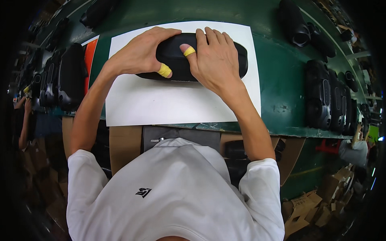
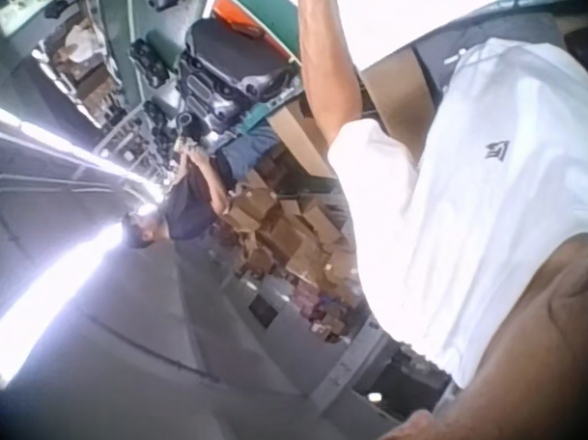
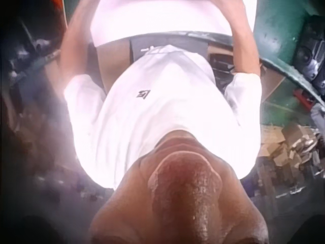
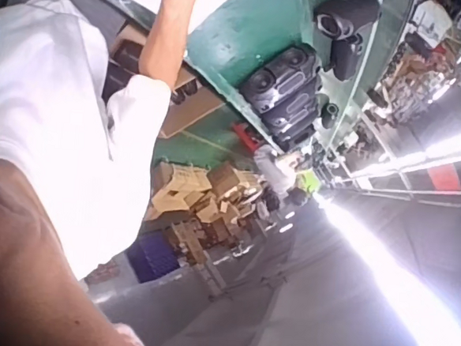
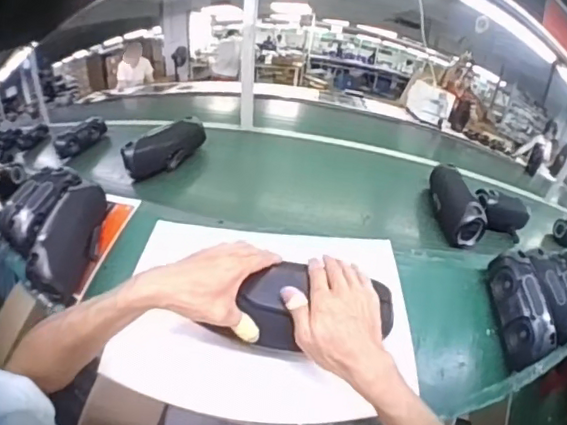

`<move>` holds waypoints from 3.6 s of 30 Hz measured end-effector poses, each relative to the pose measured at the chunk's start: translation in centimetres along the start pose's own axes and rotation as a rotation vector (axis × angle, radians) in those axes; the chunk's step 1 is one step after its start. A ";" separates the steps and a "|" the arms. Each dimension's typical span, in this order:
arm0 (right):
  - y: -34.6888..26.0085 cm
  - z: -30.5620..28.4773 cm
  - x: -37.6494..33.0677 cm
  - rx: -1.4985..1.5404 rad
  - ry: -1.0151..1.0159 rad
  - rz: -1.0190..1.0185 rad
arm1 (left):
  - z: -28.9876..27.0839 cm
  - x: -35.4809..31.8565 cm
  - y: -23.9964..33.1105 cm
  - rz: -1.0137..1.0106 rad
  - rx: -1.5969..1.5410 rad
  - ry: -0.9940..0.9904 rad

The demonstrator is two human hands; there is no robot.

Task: Assembling components of portable electronic speakers on a factory production line.

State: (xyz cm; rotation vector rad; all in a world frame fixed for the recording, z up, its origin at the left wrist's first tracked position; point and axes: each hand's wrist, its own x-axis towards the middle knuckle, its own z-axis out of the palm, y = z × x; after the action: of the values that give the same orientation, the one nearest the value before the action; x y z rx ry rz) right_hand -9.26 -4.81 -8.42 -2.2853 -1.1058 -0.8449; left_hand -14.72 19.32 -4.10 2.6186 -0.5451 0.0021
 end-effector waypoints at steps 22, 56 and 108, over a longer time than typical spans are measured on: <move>0.6 1.5 0.5 0.042 0.071 0.095 | 6.5 1.5 1.3 -0.065 0.415 0.507; -0.4 -0.5 2.3 0.072 -0.111 0.241 | 3.5 1.5 -4.5 -0.313 0.192 0.319; 9.3 -1.8 -6.3 0.832 -0.042 0.881 | 2.3 -1.4 -8.6 -0.518 -0.936 0.272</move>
State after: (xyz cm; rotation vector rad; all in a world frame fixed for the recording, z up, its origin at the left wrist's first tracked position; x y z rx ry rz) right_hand -5.38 -14.59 -12.79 -1.7497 -0.2537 0.0378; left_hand -12.98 25.81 -10.08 1.7220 0.2161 -0.0487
